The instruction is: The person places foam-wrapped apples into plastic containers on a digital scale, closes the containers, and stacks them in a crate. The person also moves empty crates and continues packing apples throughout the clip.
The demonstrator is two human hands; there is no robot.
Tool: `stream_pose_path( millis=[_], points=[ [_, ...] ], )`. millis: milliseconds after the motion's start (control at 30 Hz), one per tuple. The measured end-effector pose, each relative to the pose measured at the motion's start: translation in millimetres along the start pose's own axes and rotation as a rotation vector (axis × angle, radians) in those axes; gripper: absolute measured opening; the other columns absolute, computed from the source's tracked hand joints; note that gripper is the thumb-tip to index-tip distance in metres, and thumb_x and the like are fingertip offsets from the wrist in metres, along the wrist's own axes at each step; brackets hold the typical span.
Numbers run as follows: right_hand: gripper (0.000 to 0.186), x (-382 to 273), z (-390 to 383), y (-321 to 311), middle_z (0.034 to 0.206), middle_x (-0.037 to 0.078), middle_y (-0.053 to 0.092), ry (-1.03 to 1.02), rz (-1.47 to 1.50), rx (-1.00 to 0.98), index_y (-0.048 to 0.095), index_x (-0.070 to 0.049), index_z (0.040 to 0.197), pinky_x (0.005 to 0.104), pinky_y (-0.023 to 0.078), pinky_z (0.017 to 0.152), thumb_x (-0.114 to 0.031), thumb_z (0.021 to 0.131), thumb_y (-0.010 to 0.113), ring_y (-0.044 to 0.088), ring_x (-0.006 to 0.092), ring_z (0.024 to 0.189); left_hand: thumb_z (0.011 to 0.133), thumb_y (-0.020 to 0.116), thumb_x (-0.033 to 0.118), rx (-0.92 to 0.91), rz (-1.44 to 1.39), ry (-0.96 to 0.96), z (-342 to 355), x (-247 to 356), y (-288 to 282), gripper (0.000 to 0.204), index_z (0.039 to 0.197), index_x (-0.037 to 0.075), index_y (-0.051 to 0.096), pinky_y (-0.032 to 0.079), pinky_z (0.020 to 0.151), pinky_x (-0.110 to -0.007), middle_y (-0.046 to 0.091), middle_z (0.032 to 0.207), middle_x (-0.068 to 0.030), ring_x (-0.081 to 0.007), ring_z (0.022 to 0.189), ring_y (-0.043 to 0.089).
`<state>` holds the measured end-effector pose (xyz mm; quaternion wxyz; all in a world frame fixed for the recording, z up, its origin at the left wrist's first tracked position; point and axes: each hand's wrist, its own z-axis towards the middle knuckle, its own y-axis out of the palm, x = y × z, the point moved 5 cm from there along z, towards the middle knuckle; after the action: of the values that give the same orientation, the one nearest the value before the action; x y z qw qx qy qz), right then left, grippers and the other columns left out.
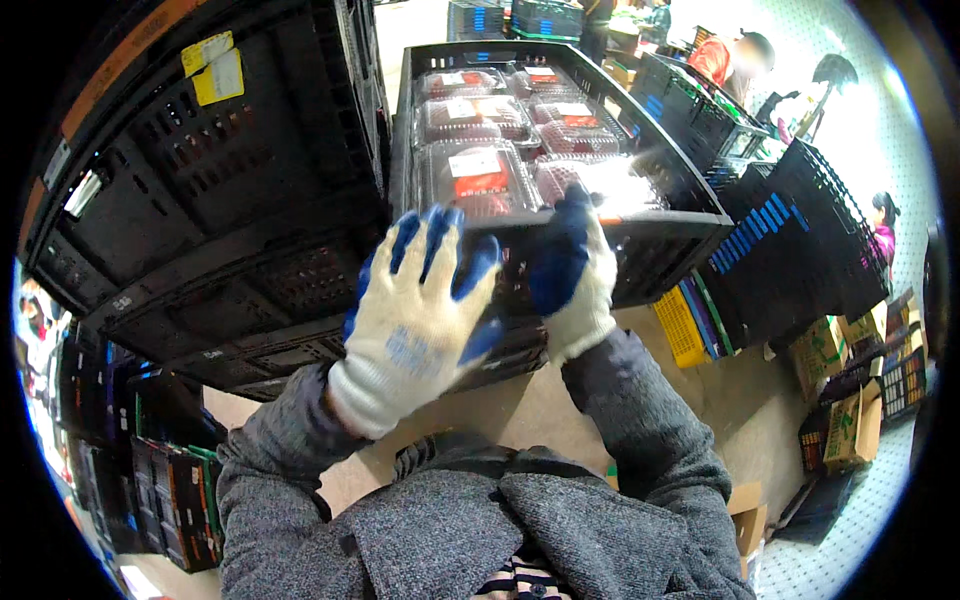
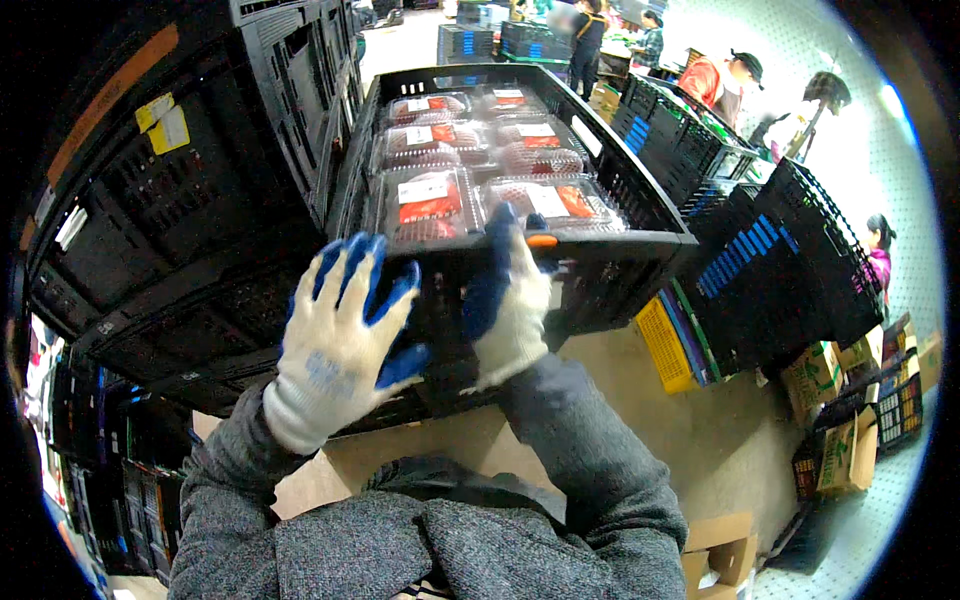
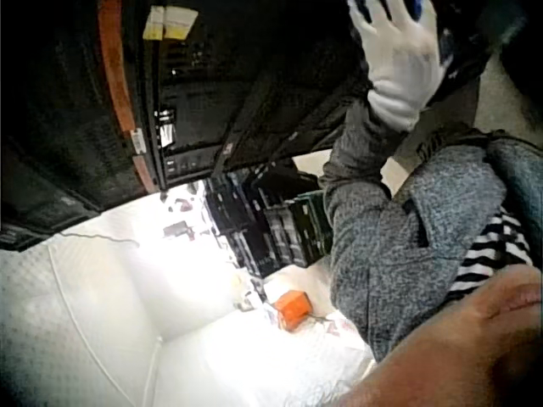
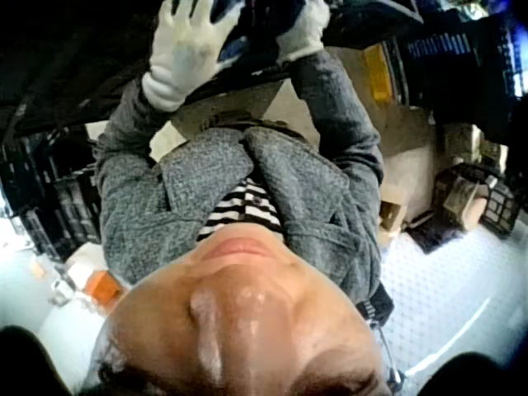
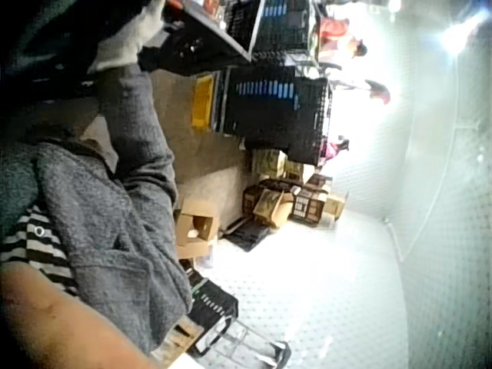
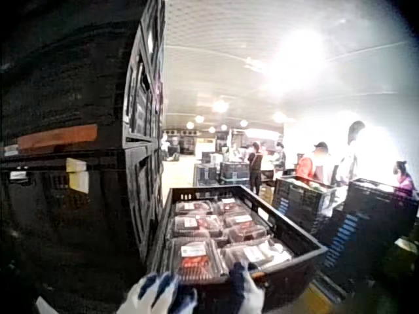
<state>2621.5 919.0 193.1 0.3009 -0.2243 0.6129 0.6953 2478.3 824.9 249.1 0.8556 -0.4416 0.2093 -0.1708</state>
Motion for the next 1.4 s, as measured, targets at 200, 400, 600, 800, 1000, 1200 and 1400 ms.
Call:
stream_pose_path(
  millis=[200,400,600,800,1000,1200,1400],
  points=[
    [0.033,7,25,-13,0.097,0.007,0.063,-0.165,-0.057,-0.037,0.059,-0.003,0.111,0.0291,0.048,0.075,-0.025,0.087,0.064,0.06,0.015,0.085,0.077,0.065,0.043,0.032,0.109,-0.046,10,22,49,0.058,0.126,0.013,0.057,0.017,0.11,-0.054,0.03,0.142,-0.0309,-0.0436,0.132,0.029],
    [0.036,-28,3,-28,0.092,0.007,0.065,0.364,-0.014,-0.27,0.06,0.0,0.109,0.03,0.05,0.071,-0.031,0.089,0.063,0.06,0.0153,0.079,0.076,0.066,0.038,0.206,-0.238,0.05,1,53,35,0.052,0.121,0.013,0.056,0.021,0.107,-0.056,0.038,0.14,-0.0221,-0.0423,0.13,0.033],
    [0.025,-129,52,-25,0.08,0.003,0.066,0.199,-1.516,-0.203,0.066,-0.001,0.099,0.0256,0.048,0.068,-0.022,0.087,0.063,0.06,0.0143,0.071,0.077,0.068,0.027,0.498,-0.249,-0.198,-8,-21,20,0.05,0.121,0.007,0.056,0.034,0.1,-0.053,0.046,0.132,-0.0205,-0.0393,0.121,0.044],
    [0.042,-177,184,20,0.084,0.016,0.066,-0.343,-1.991,-0.298,0.063,0.004,0.098,0.033,0.049,0.071,-0.035,0.084,0.063,0.062,0.0206,0.074,0.074,0.072,0.033,0.322,-0.24,-0.116,23,-23,31,0.053,0.117,0.004,0.059,0.036,0.101,-0.05,0.052,0.124,-0.0208,-0.0373,0.114,0.051],
    [0.043,-162,323,-65,0.089,0.017,0.067,-0.425,-2.546,-0.987,0.066,-0.006,0.105,0.0348,0.05,0.071,-0.043,0.085,0.059,0.065,0.0262,0.08,0.066,0.078,0.035,0.222,-0.227,-0.211,51,-30,16,0.062,0.115,0.002,0.059,0.042,0.094,-0.046,0.055,0.111,-0.0172,-0.0352,0.103,0.054],
    [0.021,-97,414,-128,0.081,0.007,0.064,0.103,-1.32,-0.801,0.064,-0.004,0.101,0.0285,0.05,0.06,-0.015,0.084,0.061,0.059,0.0157,0.063,0.075,0.07,0.039,-0.047,-0.155,-0.513,114,-62,22,0.074,0.127,-0.007,0.045,0.041,0.098,-0.045,0.05,0.119,-0.0289,-0.0425,0.111,0.051],
    [0.012,-55,404,-147,0.073,0.003,0.056,0.25,-0.788,-0.871,0.057,-0.004,0.082,0.0268,0.044,0.055,-0.013,0.087,0.051,0.055,0.0116,0.066,0.074,0.069,0.043,-0.596,-0.126,-0.842,179,-143,89,0.073,0.117,-0.012,0.047,0.045,0.091,-0.041,0.058,0.109,-0.0318,-0.0406,0.107,0.056]
  ],
)
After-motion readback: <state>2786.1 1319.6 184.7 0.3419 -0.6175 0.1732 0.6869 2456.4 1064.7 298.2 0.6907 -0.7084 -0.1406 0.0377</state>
